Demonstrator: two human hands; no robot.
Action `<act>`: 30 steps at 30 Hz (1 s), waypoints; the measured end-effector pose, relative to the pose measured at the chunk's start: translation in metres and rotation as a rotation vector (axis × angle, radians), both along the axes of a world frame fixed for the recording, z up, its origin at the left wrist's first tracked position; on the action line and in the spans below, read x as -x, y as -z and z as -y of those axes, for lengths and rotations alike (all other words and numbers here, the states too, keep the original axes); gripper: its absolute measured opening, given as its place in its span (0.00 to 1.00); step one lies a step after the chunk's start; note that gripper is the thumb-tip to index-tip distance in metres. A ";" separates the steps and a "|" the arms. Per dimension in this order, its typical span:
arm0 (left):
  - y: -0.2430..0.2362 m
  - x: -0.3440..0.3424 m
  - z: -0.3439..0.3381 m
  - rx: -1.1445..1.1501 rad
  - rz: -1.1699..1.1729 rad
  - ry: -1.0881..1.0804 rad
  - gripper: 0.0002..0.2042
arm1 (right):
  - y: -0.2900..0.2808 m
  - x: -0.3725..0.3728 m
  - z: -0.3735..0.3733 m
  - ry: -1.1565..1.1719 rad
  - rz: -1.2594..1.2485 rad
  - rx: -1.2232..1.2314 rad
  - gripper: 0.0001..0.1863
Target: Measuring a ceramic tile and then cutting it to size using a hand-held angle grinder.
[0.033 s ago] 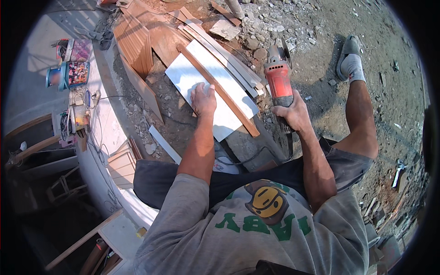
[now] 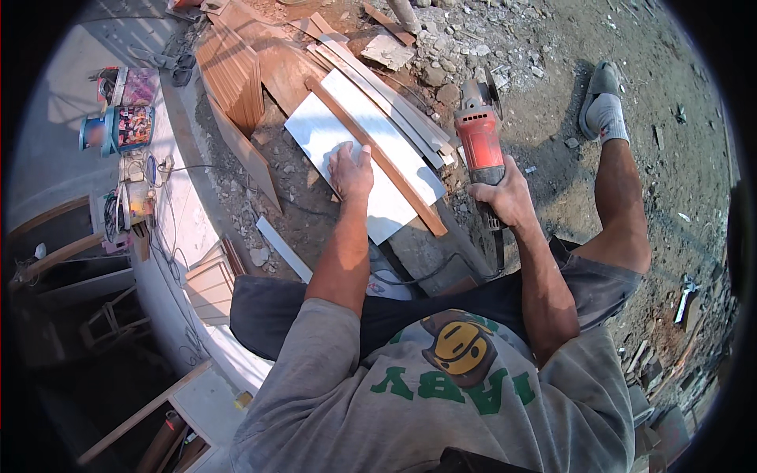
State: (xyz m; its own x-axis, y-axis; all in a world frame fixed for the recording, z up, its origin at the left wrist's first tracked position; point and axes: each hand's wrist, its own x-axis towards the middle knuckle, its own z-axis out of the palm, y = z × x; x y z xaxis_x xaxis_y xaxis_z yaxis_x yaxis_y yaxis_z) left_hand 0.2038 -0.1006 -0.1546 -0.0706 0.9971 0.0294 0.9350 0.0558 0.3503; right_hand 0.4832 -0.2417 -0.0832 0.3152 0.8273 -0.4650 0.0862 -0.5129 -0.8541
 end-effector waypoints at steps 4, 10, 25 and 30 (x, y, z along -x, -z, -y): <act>-0.011 -0.012 -0.003 0.135 0.050 -0.051 0.29 | -0.001 -0.001 0.001 0.005 -0.010 0.026 0.34; -0.021 -0.025 -0.019 0.258 -0.006 -0.102 0.32 | -0.001 -0.001 0.000 0.005 -0.021 0.044 0.33; -0.021 -0.040 -0.047 0.308 0.062 -0.232 0.29 | 0.003 -0.001 -0.002 0.017 -0.020 0.047 0.34; -0.023 -0.041 -0.048 0.329 0.023 -0.261 0.29 | 0.003 0.000 -0.003 0.013 -0.016 0.054 0.33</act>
